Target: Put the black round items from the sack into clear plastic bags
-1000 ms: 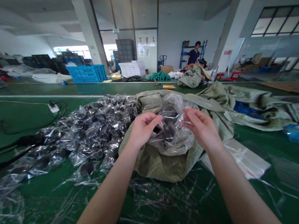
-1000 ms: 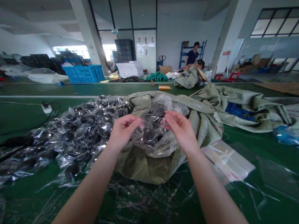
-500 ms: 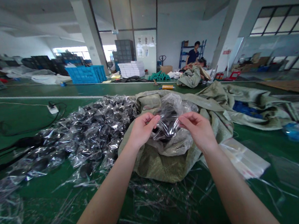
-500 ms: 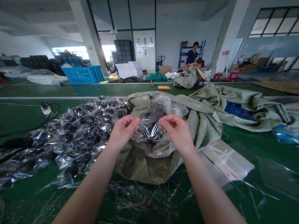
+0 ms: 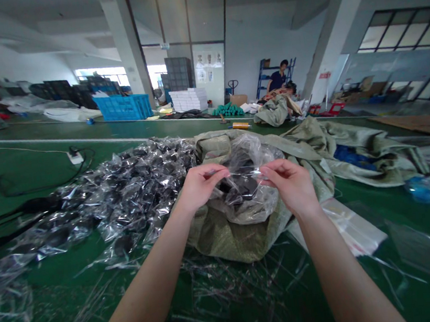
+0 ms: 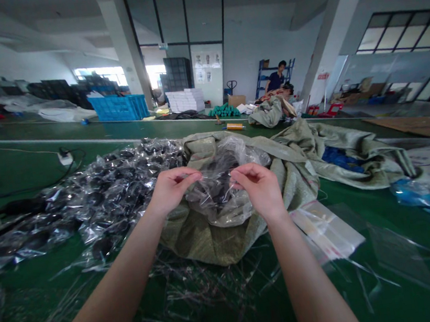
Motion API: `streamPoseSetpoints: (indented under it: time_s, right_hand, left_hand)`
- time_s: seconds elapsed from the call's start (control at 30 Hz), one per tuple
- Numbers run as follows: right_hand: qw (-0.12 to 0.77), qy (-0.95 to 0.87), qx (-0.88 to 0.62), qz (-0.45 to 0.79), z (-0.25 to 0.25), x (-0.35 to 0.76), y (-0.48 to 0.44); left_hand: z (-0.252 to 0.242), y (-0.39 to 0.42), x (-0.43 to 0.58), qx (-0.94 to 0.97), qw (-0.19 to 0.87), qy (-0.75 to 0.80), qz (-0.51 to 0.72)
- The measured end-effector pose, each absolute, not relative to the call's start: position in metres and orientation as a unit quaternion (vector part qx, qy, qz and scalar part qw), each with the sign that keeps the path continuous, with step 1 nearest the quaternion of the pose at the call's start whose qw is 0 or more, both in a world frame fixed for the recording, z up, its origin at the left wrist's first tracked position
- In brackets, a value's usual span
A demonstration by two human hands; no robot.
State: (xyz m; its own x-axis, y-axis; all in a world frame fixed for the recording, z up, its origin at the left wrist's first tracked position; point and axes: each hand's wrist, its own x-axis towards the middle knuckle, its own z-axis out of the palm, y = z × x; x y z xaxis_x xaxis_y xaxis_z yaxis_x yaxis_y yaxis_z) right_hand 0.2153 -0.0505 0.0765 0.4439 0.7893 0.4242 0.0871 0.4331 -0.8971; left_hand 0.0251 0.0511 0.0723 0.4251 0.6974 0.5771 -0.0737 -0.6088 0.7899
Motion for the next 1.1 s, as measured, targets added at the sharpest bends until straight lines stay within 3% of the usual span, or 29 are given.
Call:
streamPoseSetpoints:
  time_s: [0.33, 0.8, 1.1]
  right_hand:
    - [0.692, -0.505, -0.452, 0.249, 0.075, 0.220, -0.054]
    - [0.627, -0.613, -0.448, 0.175, 0.083, 0.225, -0.065]
    - [0.567, -0.664, -0.488, 0.005, 0.084, 0.230, -0.065]
  left_hand:
    - [0.076, 0.048, 0.020, 0.740, 0.421, 0.181, 0.493]
    - [0.072, 0.036, 0.036, 0.595, 0.604, 0.207, 0.488]
    - [0.081, 0.026, 0.035, 0.597, 0.627, 0.216, 0.452]
